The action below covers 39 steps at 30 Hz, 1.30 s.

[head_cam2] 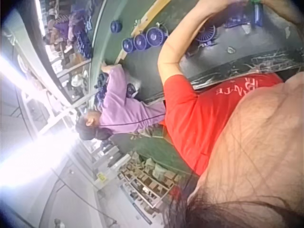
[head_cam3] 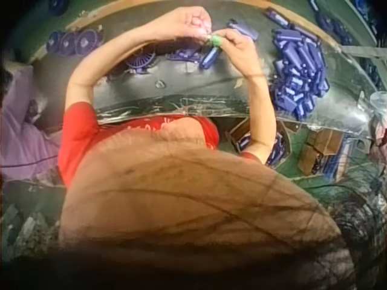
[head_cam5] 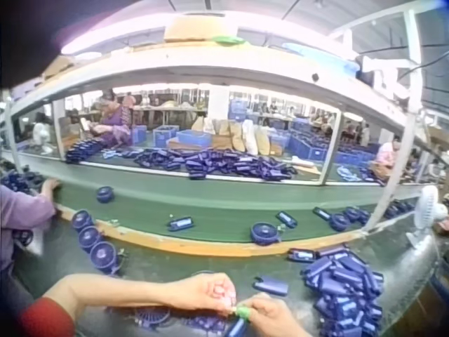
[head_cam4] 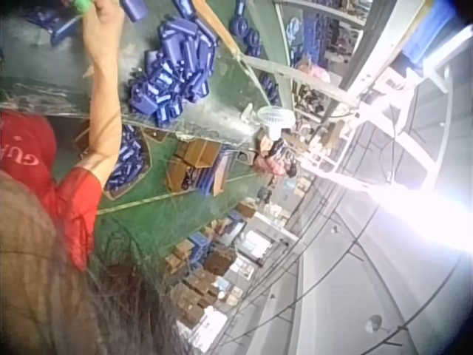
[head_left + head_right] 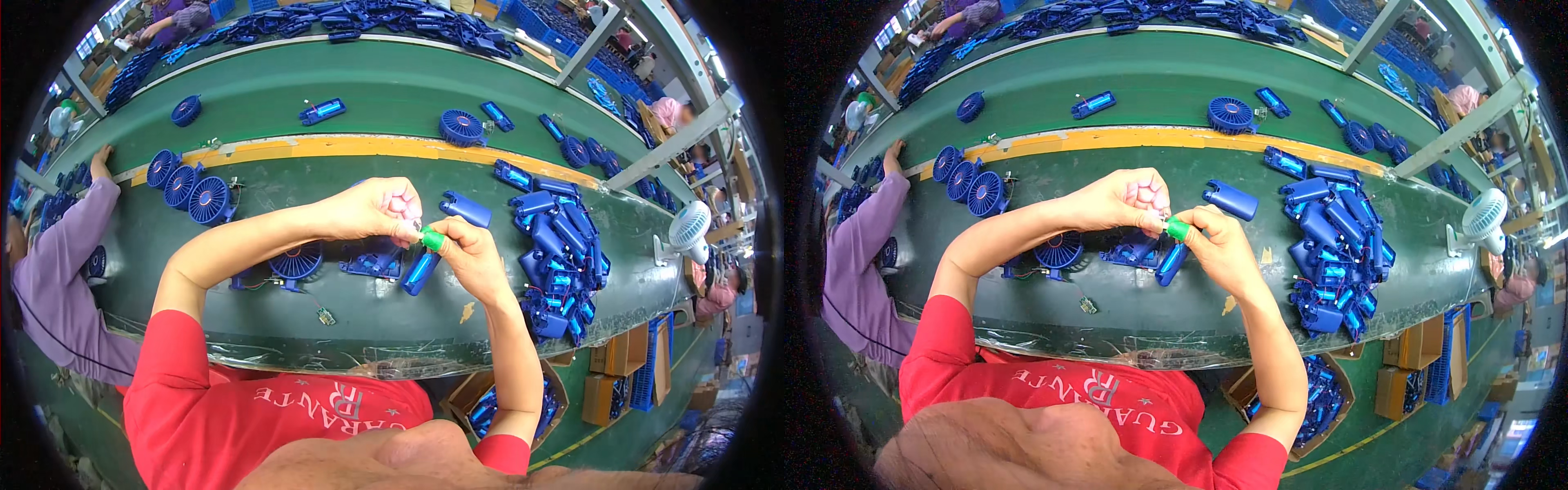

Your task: The person assembles small blue portable fans on a green factory table. They pick up fan bodies and fan heads, insert a small circuit board into the body, and use a green-handled screwdriver to secure the components. The person repeats this process for multiple units, placing the finished fans on the table.

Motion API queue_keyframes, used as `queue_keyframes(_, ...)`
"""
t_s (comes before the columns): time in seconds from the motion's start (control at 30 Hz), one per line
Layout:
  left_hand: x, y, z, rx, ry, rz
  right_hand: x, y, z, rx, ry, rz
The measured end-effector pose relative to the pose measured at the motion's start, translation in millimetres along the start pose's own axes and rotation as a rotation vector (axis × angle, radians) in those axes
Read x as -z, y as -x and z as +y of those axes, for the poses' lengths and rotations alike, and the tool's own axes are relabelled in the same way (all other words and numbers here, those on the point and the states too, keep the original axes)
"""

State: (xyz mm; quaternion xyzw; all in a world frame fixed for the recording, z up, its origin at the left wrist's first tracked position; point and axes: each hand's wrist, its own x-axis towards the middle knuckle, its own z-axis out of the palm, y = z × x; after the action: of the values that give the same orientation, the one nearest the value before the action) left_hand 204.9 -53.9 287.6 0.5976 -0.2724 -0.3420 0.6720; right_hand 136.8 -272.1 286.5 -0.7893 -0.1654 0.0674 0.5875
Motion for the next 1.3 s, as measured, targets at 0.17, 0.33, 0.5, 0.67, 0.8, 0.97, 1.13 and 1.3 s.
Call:
queue_keyframes(0.17,19,-31,5,-0.116,-0.245,0.004,0,-13,15,0.068,-0.026,0.257)
queue_keyframes(0.33,78,-81,35,-0.221,-0.312,0.351,25,-23,19,0.218,0.235,0.573)
queue_keyframes(0.5,150,-99,47,-0.25,-0.58,0.666,18,-15,37,0.082,0.22,0.361)
queue_keyframes(0.67,220,-66,19,-0.134,-0.895,0.789,10,-31,48,0.044,0.285,0.293)
queue_keyframes(0.8,290,7,-12,-0.023,-1.529,0.828,-13,-74,36,0.093,0.403,0.175)
queue_keyframes(0.97,343,88,-34,0.412,-1.7,1.065,-45,-155,34,0.255,0.608,0.043)
queue_keyframes(1.13,381,133,-42,0.241,-1.818,1.139,-74,-244,43,0.358,0.707,0.052)
queue_keyframes(1.3,385,112,-17,0.092,-1.977,1.21,-84,-289,51,0.345,0.821,0.047)
